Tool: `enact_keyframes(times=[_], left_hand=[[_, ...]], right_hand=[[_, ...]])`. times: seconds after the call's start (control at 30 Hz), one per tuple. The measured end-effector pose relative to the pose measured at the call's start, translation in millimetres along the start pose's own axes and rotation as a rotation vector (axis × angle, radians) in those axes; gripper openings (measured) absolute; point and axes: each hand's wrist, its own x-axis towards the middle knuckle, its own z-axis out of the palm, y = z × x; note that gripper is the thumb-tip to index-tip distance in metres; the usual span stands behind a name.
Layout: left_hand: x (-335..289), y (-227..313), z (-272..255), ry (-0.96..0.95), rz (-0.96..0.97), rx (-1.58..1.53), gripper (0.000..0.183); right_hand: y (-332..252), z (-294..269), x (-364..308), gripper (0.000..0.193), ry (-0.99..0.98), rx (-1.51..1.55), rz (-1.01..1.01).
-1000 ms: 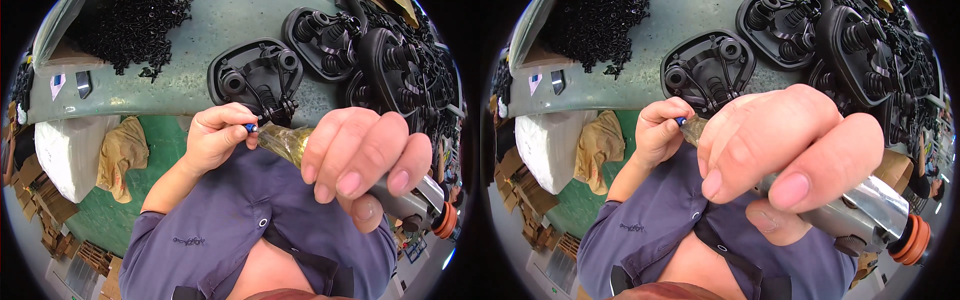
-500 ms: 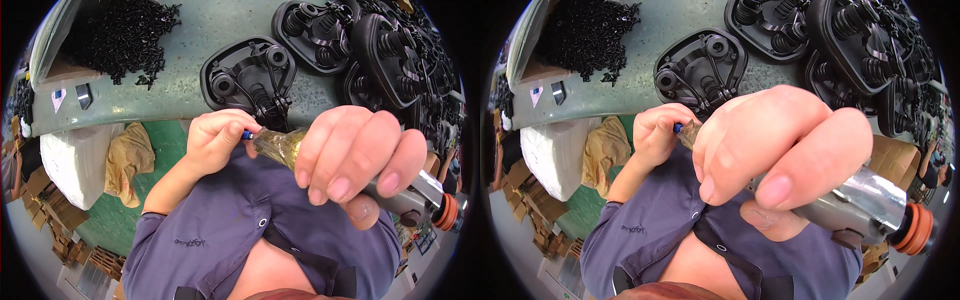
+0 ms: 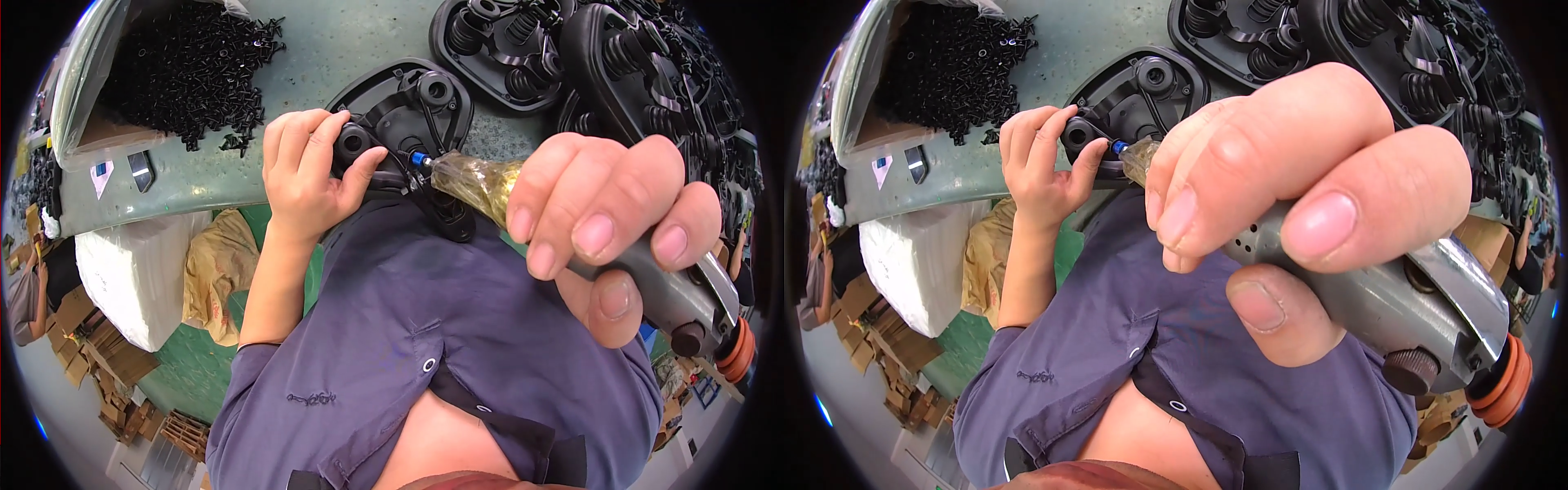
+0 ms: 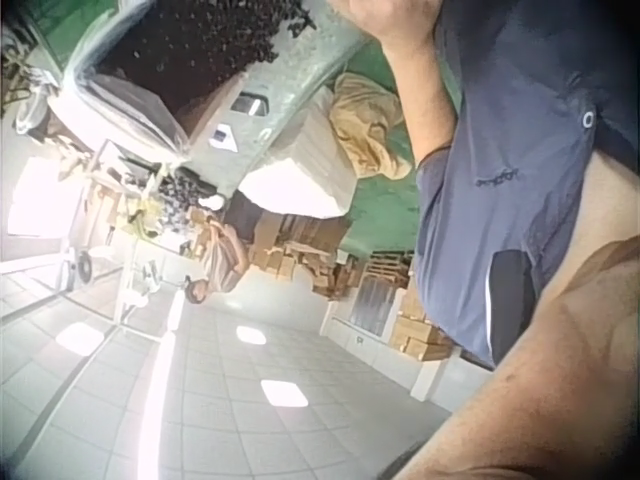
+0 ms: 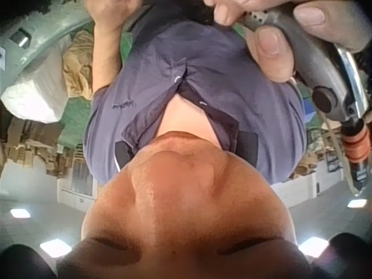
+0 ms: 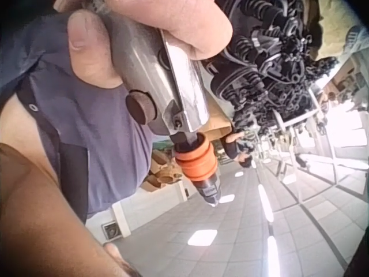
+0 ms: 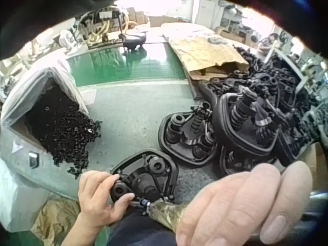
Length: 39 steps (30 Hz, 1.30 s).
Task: Assembling bicycle seats by attaching components using a pneumatic screwdriver on an assembly line.
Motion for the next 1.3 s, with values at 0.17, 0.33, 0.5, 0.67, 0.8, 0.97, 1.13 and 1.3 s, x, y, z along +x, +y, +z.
enact_keyframes(times=[0.17,0.33,0.5,0.67,0.8,0.97,1.13,1.3], left_hand=[[-3.3,-0.8,5.9,0.026,0.024,0.012,0.043],[-9.7,0.1,9.2,0.09,0.017,0.03,0.039],[-11.0,-8.0,3.5,0.006,-0.028,-0.148,0.066],[-19.4,-8.5,6.0,-0.045,-0.138,-0.219,0.083],[-26.3,-6.9,20.8,0.087,-0.269,-0.255,0.055],[-28.7,-6.9,17.2,0.128,-0.295,-0.224,0.05],[-31.5,-15.5,9.6,0.023,-0.293,-0.223,0.058],[-40.7,-17.0,10.8,0.073,-0.394,-0.402,0.061]], right_hand=[[3.3,1.8,-0.6,0.04,0.003,0.026,0.01],[4.5,4.9,1.2,0.039,-0.013,0.013,0.032],[4.5,3.5,3.0,0.04,-0.047,-0.009,0.036],[9.1,10.7,7.1,0.041,-0.026,-0.021,0.076],[17.7,16.5,13.4,0.041,-0.07,-0.04,0.1],[25.0,25.6,21.3,0.041,-0.125,-0.039,0.136],[38.4,39.4,26.9,0.044,-0.117,-0.056,0.143],[48.5,49.8,30.8,0.044,-0.164,-0.132,0.177]])
